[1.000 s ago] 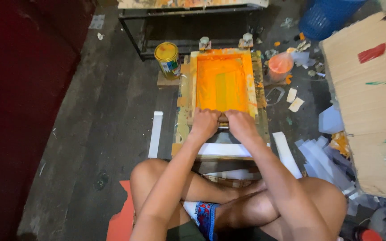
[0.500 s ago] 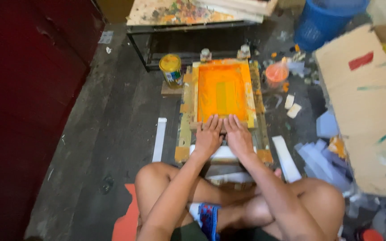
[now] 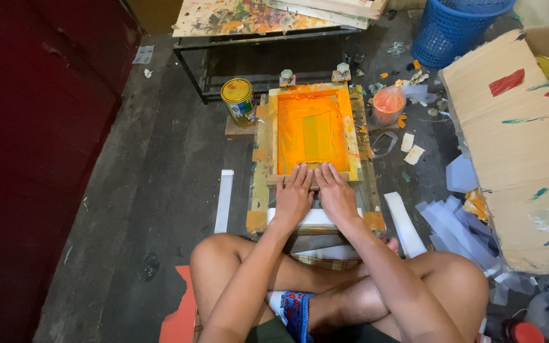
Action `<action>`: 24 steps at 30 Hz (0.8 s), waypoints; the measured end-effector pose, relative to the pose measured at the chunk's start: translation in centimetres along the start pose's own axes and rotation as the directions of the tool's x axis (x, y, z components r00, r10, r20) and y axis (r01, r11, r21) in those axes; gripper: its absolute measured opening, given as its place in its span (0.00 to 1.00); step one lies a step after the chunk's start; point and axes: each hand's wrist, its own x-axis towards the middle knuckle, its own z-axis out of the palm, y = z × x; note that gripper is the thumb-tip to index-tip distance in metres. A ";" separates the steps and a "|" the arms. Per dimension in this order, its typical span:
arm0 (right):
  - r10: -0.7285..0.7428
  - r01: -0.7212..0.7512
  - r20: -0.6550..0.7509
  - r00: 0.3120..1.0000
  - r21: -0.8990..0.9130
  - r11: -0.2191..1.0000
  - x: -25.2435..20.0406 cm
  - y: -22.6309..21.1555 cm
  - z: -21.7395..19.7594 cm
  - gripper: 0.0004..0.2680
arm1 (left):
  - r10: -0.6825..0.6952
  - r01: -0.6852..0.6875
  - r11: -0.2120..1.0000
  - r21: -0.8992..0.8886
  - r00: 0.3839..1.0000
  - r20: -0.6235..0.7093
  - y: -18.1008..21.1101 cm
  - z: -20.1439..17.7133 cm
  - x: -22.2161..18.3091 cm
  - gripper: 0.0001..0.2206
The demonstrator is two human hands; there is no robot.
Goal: Manually screen printing orange ink onto white strips using a screen frame.
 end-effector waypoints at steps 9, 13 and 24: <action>-0.003 0.003 0.000 1.000 -0.019 1.000 0.2 -0.1 -0.4 0.24 | -0.001 0.001 1.000 -0.018 1.000 0.003 0.2 -0.5 -0.2 0.30; -0.019 0.019 -0.011 1.000 -0.045 0.999 0.4 0.0 -0.3 0.24 | 0.017 -0.019 1.000 -0.021 0.997 -0.070 0.1 -0.1 -0.3 0.30; -0.243 0.189 -0.144 0.959 -0.311 0.931 3.0 2.3 1.0 0.12 | 0.106 -0.118 0.993 -0.019 0.939 -0.328 -0.3 -1.5 0.8 0.26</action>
